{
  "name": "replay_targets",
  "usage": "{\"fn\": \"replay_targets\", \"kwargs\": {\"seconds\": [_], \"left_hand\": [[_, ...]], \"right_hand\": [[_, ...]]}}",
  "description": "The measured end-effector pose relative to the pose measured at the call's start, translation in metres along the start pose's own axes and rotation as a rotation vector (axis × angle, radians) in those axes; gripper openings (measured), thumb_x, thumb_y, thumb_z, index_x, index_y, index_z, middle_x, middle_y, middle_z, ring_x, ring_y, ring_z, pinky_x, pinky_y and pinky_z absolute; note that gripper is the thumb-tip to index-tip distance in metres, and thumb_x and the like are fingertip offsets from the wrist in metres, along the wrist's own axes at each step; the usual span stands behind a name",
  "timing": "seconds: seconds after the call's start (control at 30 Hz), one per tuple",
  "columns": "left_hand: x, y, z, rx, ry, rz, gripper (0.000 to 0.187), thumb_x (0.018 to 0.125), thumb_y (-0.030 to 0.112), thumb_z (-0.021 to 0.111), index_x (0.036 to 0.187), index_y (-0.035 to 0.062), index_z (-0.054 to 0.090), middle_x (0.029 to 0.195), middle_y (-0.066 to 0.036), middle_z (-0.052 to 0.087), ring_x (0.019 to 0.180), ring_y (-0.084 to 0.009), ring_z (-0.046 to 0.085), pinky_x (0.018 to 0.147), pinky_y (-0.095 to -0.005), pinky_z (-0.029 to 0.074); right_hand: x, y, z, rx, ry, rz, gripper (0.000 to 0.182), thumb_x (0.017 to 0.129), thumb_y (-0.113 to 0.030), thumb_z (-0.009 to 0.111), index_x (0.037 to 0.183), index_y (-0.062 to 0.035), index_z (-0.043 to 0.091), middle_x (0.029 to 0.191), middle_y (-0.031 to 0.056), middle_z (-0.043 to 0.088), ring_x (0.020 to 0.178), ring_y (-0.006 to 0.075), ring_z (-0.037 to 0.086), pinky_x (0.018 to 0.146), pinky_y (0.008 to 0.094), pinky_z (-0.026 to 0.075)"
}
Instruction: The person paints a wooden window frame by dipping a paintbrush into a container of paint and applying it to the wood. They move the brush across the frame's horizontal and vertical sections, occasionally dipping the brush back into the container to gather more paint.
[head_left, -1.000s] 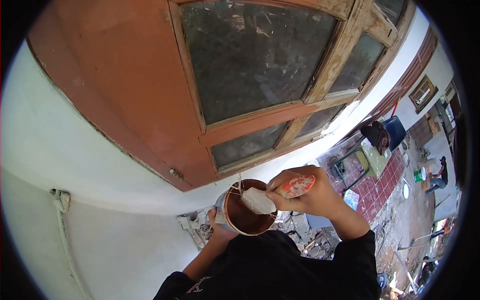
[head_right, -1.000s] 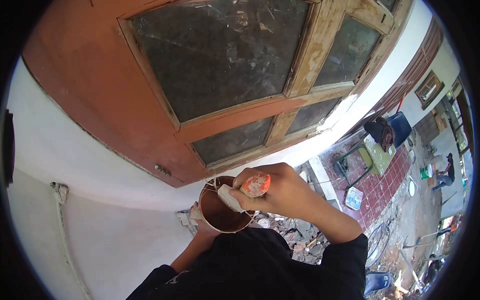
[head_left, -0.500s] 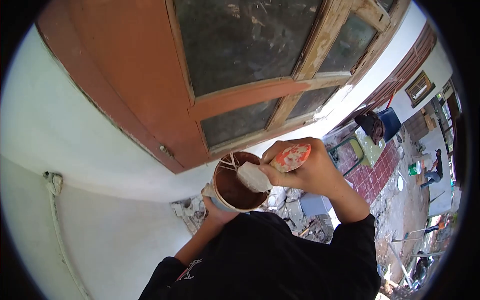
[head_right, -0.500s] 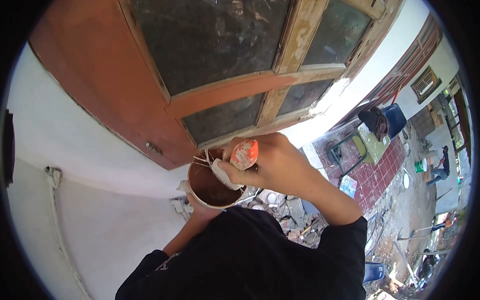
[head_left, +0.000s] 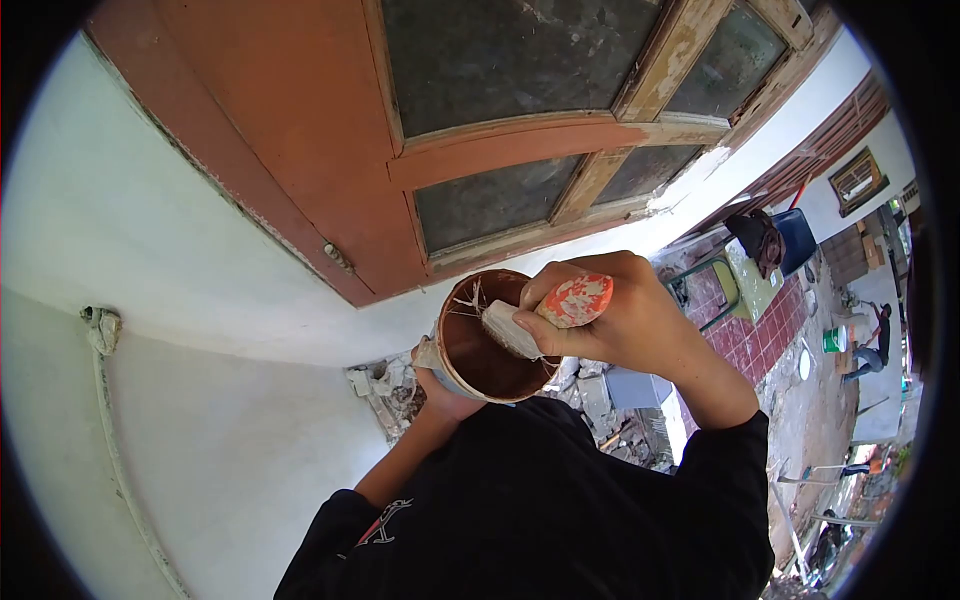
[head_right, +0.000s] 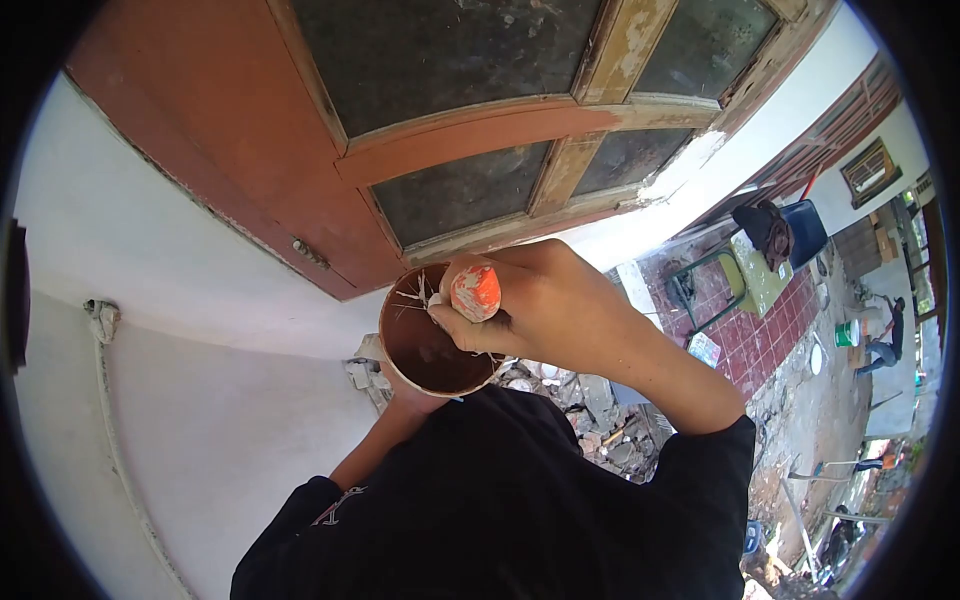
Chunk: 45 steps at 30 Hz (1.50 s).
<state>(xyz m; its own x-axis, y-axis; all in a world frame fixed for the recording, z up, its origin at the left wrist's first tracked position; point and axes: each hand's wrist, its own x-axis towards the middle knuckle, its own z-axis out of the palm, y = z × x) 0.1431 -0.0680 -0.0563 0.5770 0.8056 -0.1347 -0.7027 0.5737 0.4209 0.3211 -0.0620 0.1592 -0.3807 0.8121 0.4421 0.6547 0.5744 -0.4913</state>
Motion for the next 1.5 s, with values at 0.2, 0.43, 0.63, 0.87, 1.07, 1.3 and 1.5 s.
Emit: {"fn": "replay_targets", "kwargs": {"seconds": [0.2,0.43,0.63,0.87,1.07,1.3,1.5], "left_hand": [[0.005,-0.005,-0.014,-0.346,-0.305,0.063,0.068,0.101,0.058,0.032,0.152,0.014,0.038,0.15,-0.012,0.044,0.138,-0.0321,0.045,0.114,-0.0546,0.04],[0.009,-0.01,-0.007,-0.177,0.084,-0.038,0.095,0.085,0.078,0.033,0.158,0.0161,0.032,0.163,-0.011,0.03,0.15,-0.0346,0.029,0.123,-0.0555,0.022],[0.012,-0.011,0.003,-0.003,0.035,-0.006,0.094,0.086,0.077,0.031,0.158,0.0165,0.03,0.163,-0.01,0.029,0.15,-0.0344,0.028,0.123,-0.0555,0.022],[0.013,-0.017,0.013,0.074,0.144,0.028,0.093,0.085,0.076,0.033,0.158,0.0178,0.032,0.162,-0.009,0.031,0.149,-0.0346,0.029,0.122,-0.0574,0.021],[0.017,-0.012,0.024,0.006,0.188,-0.03,0.093,0.085,0.075,0.035,0.157,0.0169,0.032,0.16,-0.011,0.033,0.148,-0.0357,0.031,0.121,-0.0589,0.023],[0.02,-0.017,0.0,0.265,-0.354,0.165,0.095,0.085,0.078,0.036,0.157,0.0164,0.03,0.16,-0.014,0.031,0.147,-0.0379,0.031,0.119,-0.0604,0.028],[0.016,-0.016,-0.007,0.091,-0.15,-0.133,0.103,0.08,0.087,0.036,0.158,0.0202,0.027,0.161,-0.014,0.029,0.147,-0.0394,0.032,0.118,-0.0612,0.031]], "right_hand": [[-0.005,0.005,0.004,0.012,-0.042,0.004,0.018,0.082,-0.022,0.081,0.082,-0.0067,0.071,0.074,0.0072,0.071,0.064,0.0263,0.069,0.06,0.0321,0.055],[-0.004,0.011,-0.019,0.165,0.059,0.098,0.016,0.081,-0.013,0.081,0.082,-0.0011,0.071,0.071,0.0048,0.07,0.062,0.0132,0.066,0.059,0.0262,0.052],[-0.009,0.03,0.001,0.05,-0.03,0.011,0.016,0.081,-0.017,0.081,0.084,-0.0036,0.072,0.07,0.0056,0.07,0.063,0.0157,0.068,0.06,0.0277,0.053],[-0.013,0.034,-0.037,0.213,0.128,0.186,0.016,0.084,-0.015,0.079,0.083,-0.0004,0.07,0.073,0.0057,0.07,0.063,0.0117,0.066,0.059,0.0291,0.053],[-0.047,0.064,-0.034,0.696,0.62,0.467,0.03,0.098,-0.026,0.068,0.089,0.0029,0.065,0.07,0.0076,0.067,0.051,0.0115,0.061,0.046,0.0221,0.041],[-0.097,0.08,0.018,1.328,1.06,0.73,0.027,0.102,-0.029,0.059,0.096,-0.0027,0.061,0.063,0.0063,0.064,0.049,0.015,0.061,0.047,0.0233,0.047],[-0.128,0.07,0.052,1.675,1.107,0.708,0.022,0.101,-0.028,0.06,0.099,-0.0061,0.062,0.066,0.0058,0.065,0.058,0.0171,0.063,0.057,0.0277,0.052]]}}
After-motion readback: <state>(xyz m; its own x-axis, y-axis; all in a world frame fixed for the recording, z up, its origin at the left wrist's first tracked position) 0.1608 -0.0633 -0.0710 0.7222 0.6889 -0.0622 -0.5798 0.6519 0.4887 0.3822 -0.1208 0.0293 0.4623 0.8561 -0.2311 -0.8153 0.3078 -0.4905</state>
